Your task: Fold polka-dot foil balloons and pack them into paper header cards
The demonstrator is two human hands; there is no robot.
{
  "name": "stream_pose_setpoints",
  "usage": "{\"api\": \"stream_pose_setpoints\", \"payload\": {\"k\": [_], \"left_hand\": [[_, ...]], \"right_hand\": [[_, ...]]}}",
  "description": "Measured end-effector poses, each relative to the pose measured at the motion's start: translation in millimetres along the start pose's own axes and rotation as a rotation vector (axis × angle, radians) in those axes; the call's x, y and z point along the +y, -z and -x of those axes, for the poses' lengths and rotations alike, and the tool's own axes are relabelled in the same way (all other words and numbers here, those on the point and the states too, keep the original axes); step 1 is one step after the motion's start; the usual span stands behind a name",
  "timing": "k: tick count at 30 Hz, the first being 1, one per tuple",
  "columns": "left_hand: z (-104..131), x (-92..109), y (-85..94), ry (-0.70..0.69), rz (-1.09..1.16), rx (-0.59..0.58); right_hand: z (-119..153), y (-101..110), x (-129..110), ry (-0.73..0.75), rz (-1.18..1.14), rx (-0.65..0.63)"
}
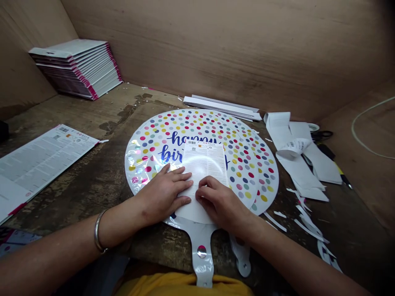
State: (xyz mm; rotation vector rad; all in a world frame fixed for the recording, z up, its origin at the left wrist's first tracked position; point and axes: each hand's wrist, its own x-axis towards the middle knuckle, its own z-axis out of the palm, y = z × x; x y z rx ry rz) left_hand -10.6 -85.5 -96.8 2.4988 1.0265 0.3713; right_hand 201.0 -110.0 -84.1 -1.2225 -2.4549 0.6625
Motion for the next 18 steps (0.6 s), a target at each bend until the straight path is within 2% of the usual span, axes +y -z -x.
{"api": "stream_pose_setpoints", "payload": {"k": [4, 10, 18], "left_hand": [[0.7, -0.7, -0.5, -0.006, 0.009, 0.004], [0.4, -1.5, -0.6, -0.003, -0.004, 0.004], [-0.5, 1.2, 2.1, 0.005, -0.023, -0.015]], "right_hand": [[1.8, -0.1, 0.5, -0.009, -0.019, 0.040], [6.4, 0.9, 0.8, 0.070, 0.025, 0.004], [0.0, 4.7, 3.0, 0.067, -0.021, 0.004]]}}
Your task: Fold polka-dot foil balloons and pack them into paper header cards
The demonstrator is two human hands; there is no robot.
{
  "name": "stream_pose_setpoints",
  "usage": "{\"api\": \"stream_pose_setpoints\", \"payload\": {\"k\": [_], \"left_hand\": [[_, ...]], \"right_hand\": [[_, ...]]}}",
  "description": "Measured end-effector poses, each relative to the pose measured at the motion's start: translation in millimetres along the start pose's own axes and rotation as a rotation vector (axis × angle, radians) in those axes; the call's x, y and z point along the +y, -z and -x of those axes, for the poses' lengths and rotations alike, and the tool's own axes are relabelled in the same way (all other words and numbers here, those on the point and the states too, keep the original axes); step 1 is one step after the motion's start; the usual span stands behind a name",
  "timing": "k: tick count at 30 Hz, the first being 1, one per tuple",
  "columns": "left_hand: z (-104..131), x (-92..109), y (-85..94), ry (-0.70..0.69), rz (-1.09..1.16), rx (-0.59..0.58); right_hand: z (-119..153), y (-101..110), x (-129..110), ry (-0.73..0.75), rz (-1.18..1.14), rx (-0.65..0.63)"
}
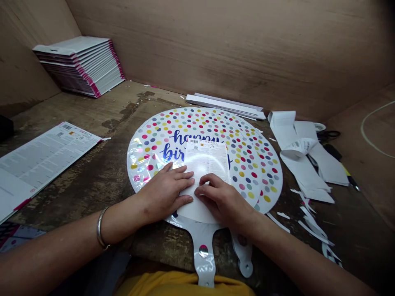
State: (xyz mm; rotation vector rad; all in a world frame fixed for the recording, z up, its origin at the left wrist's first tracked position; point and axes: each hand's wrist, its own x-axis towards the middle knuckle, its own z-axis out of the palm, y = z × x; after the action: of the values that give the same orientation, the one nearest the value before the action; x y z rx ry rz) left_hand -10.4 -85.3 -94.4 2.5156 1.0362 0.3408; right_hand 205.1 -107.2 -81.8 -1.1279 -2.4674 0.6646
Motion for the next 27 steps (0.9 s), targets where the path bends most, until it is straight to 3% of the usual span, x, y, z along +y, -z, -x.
{"api": "stream_pose_setpoints", "payload": {"k": [5, 9, 18, 22, 25, 27], "left_hand": [[-0.4, -0.5, 0.3, 0.001, 0.007, -0.005], [-1.5, -1.6, 0.6, -0.017, 0.008, -0.011], [-1.8, -5.0, 0.4, -0.024, 0.024, -0.009], [-2.0, -4.7, -0.8, -0.036, 0.044, 0.009], [-1.9, -4.8, -0.2, -0.020, 0.060, 0.007], [-0.4, -6.7, 1.8, 0.006, 0.064, 0.000]], "right_hand": [[5.2, 7.2, 1.0, 0.014, -0.044, -0.082], [-2.5, 14.1, 3.5, -0.039, -0.045, -0.066], [-23.8, 9.5, 11.3, 0.100, 0.028, -0.172], [-33.5, 6.9, 3.5, 0.123, 0.018, -0.205], [-24.3, 21.1, -4.5, 0.018, -0.104, -0.202], [5.9, 42.6, -2.7, -0.164, -0.315, -0.240]]}}
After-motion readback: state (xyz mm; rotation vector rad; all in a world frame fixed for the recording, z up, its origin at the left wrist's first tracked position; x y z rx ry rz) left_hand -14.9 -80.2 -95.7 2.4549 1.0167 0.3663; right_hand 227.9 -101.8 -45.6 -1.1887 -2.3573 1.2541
